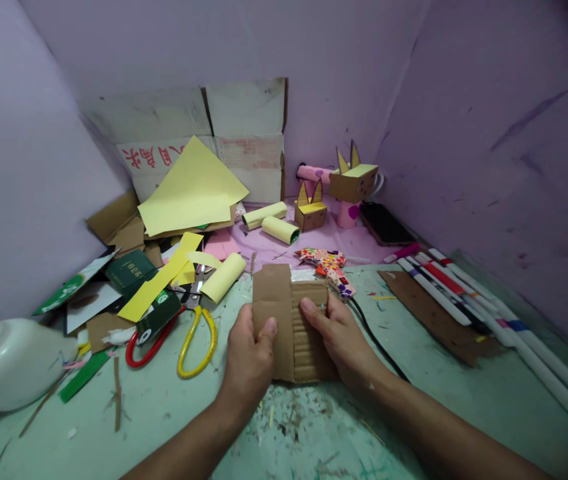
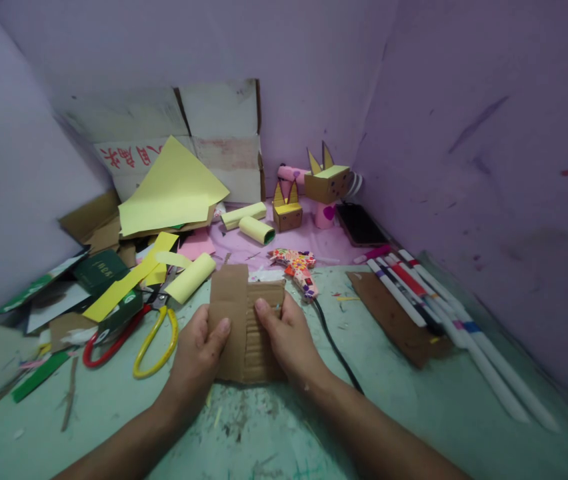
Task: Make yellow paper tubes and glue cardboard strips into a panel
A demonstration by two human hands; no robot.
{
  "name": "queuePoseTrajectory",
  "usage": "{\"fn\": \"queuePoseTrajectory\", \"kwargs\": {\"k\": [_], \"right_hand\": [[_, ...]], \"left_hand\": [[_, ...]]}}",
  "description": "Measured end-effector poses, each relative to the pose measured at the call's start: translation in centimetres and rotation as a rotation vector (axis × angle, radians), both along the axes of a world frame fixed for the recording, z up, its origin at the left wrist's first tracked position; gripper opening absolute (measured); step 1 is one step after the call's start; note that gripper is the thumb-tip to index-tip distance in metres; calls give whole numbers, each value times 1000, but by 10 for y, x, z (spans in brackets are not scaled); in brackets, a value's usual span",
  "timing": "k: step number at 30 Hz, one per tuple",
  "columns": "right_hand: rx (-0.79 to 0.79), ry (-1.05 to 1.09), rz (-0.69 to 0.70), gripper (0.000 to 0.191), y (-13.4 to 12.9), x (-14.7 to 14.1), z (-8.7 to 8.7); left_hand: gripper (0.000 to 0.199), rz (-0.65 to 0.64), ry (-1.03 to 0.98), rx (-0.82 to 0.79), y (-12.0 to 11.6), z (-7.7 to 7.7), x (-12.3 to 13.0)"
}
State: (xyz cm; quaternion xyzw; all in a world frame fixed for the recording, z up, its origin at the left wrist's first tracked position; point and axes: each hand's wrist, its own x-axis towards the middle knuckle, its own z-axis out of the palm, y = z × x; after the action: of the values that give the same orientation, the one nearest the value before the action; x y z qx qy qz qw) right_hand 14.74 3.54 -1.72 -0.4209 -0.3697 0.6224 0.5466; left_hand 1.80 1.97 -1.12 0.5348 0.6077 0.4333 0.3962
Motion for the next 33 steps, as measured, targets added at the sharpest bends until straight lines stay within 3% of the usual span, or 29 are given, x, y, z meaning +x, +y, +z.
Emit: {"fn": "queuePoseTrajectory", "kwargs": {"k": [33], "right_hand": [[51,-84,-35,37,0,-1,-3]], "left_hand": [[13,12,59,51,1,-3,0]]}}
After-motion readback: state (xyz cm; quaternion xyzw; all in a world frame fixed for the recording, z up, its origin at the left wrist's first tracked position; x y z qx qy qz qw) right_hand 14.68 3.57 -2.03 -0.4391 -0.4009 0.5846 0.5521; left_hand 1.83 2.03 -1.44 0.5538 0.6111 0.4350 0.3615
